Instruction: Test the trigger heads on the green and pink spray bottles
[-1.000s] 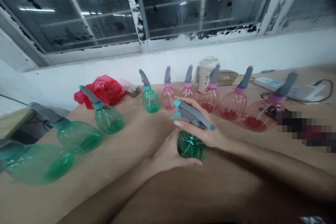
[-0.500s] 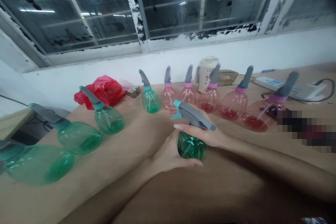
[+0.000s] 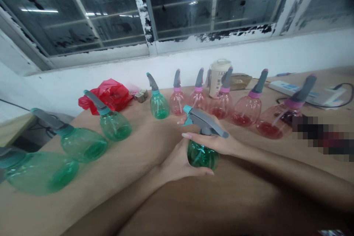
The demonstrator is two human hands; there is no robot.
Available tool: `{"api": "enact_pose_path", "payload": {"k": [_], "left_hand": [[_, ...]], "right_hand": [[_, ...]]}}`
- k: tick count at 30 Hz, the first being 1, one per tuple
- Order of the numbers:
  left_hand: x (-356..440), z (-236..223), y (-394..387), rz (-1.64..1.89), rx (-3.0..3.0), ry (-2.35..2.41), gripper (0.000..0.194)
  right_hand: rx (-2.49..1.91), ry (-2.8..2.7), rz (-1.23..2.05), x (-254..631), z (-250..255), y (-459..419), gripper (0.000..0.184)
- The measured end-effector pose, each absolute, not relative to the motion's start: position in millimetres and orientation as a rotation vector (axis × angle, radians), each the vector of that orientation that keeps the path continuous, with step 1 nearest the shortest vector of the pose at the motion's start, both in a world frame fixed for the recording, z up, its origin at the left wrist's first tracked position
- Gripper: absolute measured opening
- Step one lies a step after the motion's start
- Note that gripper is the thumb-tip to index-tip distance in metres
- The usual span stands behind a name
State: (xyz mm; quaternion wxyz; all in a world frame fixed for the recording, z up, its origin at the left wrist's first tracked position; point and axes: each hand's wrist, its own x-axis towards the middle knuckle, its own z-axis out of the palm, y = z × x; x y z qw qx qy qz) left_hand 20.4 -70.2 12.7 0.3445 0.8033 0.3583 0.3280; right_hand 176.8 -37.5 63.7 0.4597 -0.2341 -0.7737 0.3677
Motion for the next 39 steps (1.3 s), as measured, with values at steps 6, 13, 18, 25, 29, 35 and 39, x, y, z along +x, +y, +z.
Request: {"api": "enact_pose_path", "payload": {"k": [6, 13, 18, 25, 29, 35, 39], "left_hand": [[21, 8, -68, 0.868, 2.137, 0.968, 0.106], [21, 11, -69, 0.887, 2.079, 0.888, 0.097], [21, 17, -69, 0.894, 2.057, 0.844, 0.093], [22, 19, -68, 0.890, 2.079, 0.836, 0.093], [22, 20, -68, 0.900, 2.092, 0.824, 0.090], [21, 15, -69, 0.899, 2.065, 0.861, 0.093], [21, 13, -69, 0.891, 2.054, 0.911, 0.092]], "right_hand": [[-0.710, -1.914, 0.765, 174, 66, -41, 0.018], [-0.629, -1.906, 0.818, 176, 68, -41, 0.018], [-0.642, -1.876, 0.806, 178, 66, -41, 0.038], [-0.639, -1.826, 0.893, 179, 64, -42, 0.037], [-0.640, -1.815, 0.889, 179, 63, -42, 0.035], [-0.622, -1.817, 0.923, 179, 61, -40, 0.034], [-0.615, -1.827, 0.963, 179, 59, -39, 0.033]]}}
